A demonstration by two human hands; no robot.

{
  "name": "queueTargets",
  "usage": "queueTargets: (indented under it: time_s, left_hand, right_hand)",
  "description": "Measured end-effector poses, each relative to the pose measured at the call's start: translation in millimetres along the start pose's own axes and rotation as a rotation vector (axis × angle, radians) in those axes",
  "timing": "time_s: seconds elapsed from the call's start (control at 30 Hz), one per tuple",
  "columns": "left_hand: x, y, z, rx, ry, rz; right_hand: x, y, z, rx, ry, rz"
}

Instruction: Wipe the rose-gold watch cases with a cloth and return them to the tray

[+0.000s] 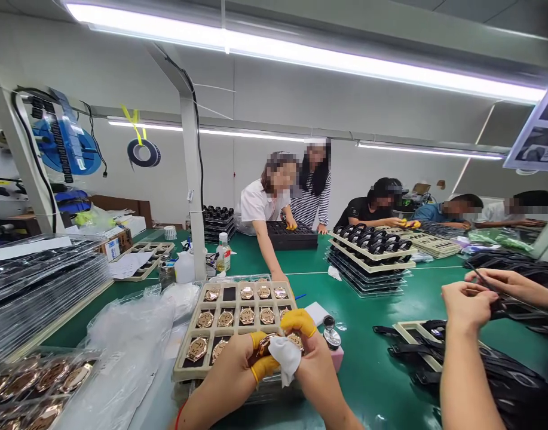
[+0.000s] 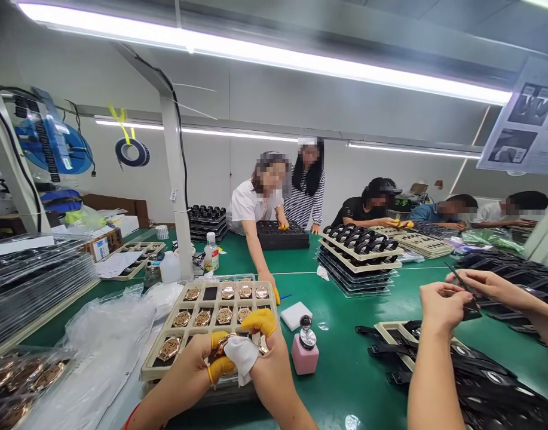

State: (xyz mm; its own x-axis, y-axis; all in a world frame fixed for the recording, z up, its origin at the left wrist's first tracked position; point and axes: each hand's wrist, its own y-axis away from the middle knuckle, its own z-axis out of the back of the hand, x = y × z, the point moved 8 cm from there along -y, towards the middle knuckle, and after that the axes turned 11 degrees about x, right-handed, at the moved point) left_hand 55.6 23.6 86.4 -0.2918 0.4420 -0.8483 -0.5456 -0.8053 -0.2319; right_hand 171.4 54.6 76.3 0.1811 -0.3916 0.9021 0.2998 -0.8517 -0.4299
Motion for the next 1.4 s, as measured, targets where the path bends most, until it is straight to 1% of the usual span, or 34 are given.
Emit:
queueTargets:
  time_s: [0.03,0.1,0.17,0.2,0.3,0.4,0.47,0.5,0.57,0.63,0.73,0.8,0.87,0.93,0.97,1.0,1.07,1.13,1.17,1.23,1.3,1.33,1.4]
  left_hand:
    - [-1.2,0.2,-0.9,-0.002,-0.008,-0.016]
    - [-3.1,1.3,0.1,-0.020,-0.049,-0.034]
    - [-4.7,3.3,3.5,-0.034,-0.117,-0.040]
    - [-5.6,4.6,5.5,-0.039,-0.154,-0.042]
    - [-6.9,8.9,10.2,-0.042,-0.269,-0.025]
    - [-1.0,13.5,16.2,-0.100,-0.384,0.084]
    - [2.9,16.6,19.9,-0.149,-0.437,0.148]
    - [3.4,17.9,21.2,-0.169,-0.457,0.156]
    - [1.4,19.6,22.5,-0.204,-0.502,0.127]
    - [-3.5,20.6,21.6,-0.241,-0.587,0.060]
    - [-12.9,20.6,13.9,-0.303,-0.778,-0.082]
    - [-17.1,19.5,7.4,-0.346,-0.887,-0.161]
    - [-18.7,17.8,3.8,-0.378,-0.942,-0.213]
    - [-16.4,15.8,5.3,-0.382,-0.888,-0.239]
    - [-13.0,14.6,8.0,-0.373,-0.806,-0.238]
    - [-7.2,13.1,11.8,-0.367,-0.693,-0.217]
    - [9.5,10.4,19.0,-0.375,-0.442,-0.133]
    - [25.4,9.8,22.9,-0.436,-0.233,-0.057]
    - [30.8,9.4,22.6,-0.463,-0.148,-0.040]
    - [33.9,6.8,18.0,-0.469,-0.023,-0.048]
    - [29.1,3.3,12.2,-0.410,-0.006,-0.047]
    - [24.8,2.2,10.1,-0.366,-0.055,-0.031]
    - [16.5,2.6,8.9,-0.287,-0.221,0.018]
  right_hand:
    - [0.5,-1.1,-1.6,0.019,0.031,-0.013]
    - [0.3,-3.6,-9.5,0.124,0.060,-0.054]
    - [4.0,-4.3,-17.2,0.231,0.086,-0.043]
    - [6.7,-3.9,-19.1,0.258,0.108,-0.023]
    - [15.2,-1.0,-21.5,0.290,0.186,0.066]
    - [17.9,1.9,-24.3,0.305,0.229,0.112]
    - [17.1,3.5,-26.6,0.297,0.221,0.126]
    - [16.2,4.3,-27.4,0.279,0.199,0.136]
    - [11.5,5.9,-27.4,0.214,0.116,0.150]
    - [-0.2,6.5,-27.2,0.144,-0.006,0.105]
    - [-23.0,4.8,-29.6,0.070,-0.226,-0.052]
    - [-32.1,2.5,-32.0,0.041,-0.363,-0.139]
    - [-34.5,-0.4,-34.7,0.046,-0.455,-0.192]
    - [-32.3,-3.0,-35.2,0.070,-0.483,-0.210]
    - [-30.6,-3.9,-34.6,0.085,-0.476,-0.210]
    - [-28.8,-4.4,-34.1,0.108,-0.460,-0.205]
    - [-25.5,-5.0,-33.6,0.161,-0.418,-0.183]
    - [-23.7,-5.4,-34.8,0.217,-0.386,-0.162]
    - [-23.2,-5.9,-34.8,0.233,-0.370,-0.152]
    - [-22.7,-7.9,-31.8,0.232,-0.322,-0.135]
    - [-20.5,-10.3,-24.5,0.210,-0.243,-0.115]
    - [-17.1,-11.2,-19.0,0.193,-0.181,-0.085]
    - [-5.2,-11.1,-10.1,0.190,-0.006,0.018]
